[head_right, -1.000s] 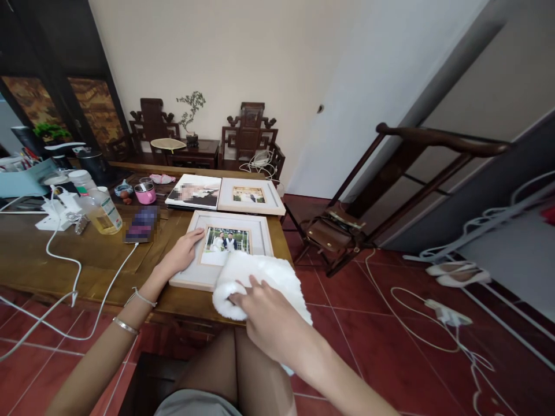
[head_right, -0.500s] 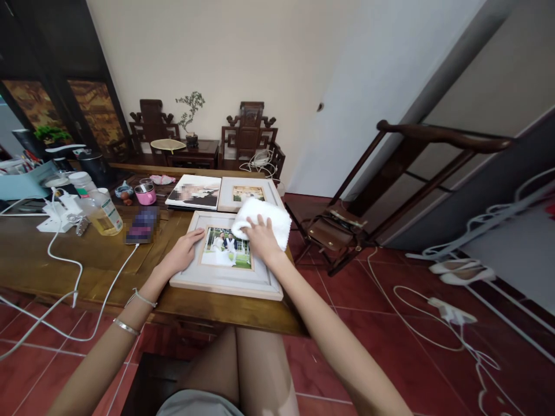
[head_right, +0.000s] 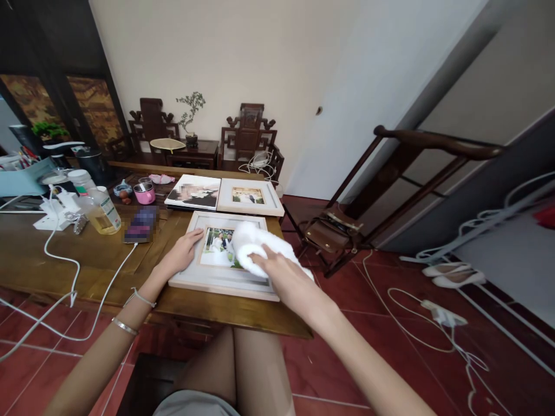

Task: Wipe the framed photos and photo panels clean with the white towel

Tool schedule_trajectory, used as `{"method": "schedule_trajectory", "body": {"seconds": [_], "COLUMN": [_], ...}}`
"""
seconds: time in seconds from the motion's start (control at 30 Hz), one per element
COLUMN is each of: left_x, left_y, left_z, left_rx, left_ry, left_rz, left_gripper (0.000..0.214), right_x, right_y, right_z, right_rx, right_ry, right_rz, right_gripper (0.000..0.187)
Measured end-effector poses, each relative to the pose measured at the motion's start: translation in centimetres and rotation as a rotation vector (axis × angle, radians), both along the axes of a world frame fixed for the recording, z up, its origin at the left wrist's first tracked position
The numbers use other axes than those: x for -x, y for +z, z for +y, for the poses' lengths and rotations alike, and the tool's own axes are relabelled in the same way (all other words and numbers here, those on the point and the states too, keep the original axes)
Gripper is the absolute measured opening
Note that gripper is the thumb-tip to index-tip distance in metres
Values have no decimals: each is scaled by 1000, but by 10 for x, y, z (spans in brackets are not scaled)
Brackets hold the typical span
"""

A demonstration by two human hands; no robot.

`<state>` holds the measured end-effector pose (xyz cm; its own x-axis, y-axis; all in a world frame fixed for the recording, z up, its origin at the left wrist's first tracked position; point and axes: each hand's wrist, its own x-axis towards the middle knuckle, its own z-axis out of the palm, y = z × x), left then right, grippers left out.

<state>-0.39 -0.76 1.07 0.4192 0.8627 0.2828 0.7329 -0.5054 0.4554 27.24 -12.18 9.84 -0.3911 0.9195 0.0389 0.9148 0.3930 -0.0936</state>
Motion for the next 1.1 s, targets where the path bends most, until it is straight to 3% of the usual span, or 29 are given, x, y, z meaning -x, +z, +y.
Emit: {"method": "schedule_trajectory", "body": {"seconds": [0.17, 0.3, 0.43, 0.67, 0.77, 0.87, 1.0, 1.1], "left_x": [1, 1, 1, 1, 0, 1, 3, 4], "left_y": [3, 4, 3, -3, -4, -2, 1, 2], "left_z": [0, -1, 0, 2, 2, 2, 1, 1], "left_rx": [13, 16, 10, 13, 4, 0, 15, 30], "left_ry": [2, 4, 4, 2, -5, -14, -37, -40], "left_rz": [-5, -20, -32, -43, -33, -21, -18, -33], "left_gripper": [59, 60, 58, 56, 56, 57, 59, 61], "right_x": [14, 22, 28, 39, 47, 48, 37, 32], "right_y": [-15, -27, -25, 13, 16, -2, -29, -34], "right_z": [83, 111, 82, -24, -39, -15, 56, 103], "right_rx": [-290, -215, -92, 168, 181, 84, -106, -176], "right_ry": [-68, -46, 14, 142, 141, 101, -31, -127], "right_rz": [-204, -211, -212, -166, -138, -118, -146, -166], "right_gripper": [49, 50, 57, 63, 66, 66, 64, 62]}}
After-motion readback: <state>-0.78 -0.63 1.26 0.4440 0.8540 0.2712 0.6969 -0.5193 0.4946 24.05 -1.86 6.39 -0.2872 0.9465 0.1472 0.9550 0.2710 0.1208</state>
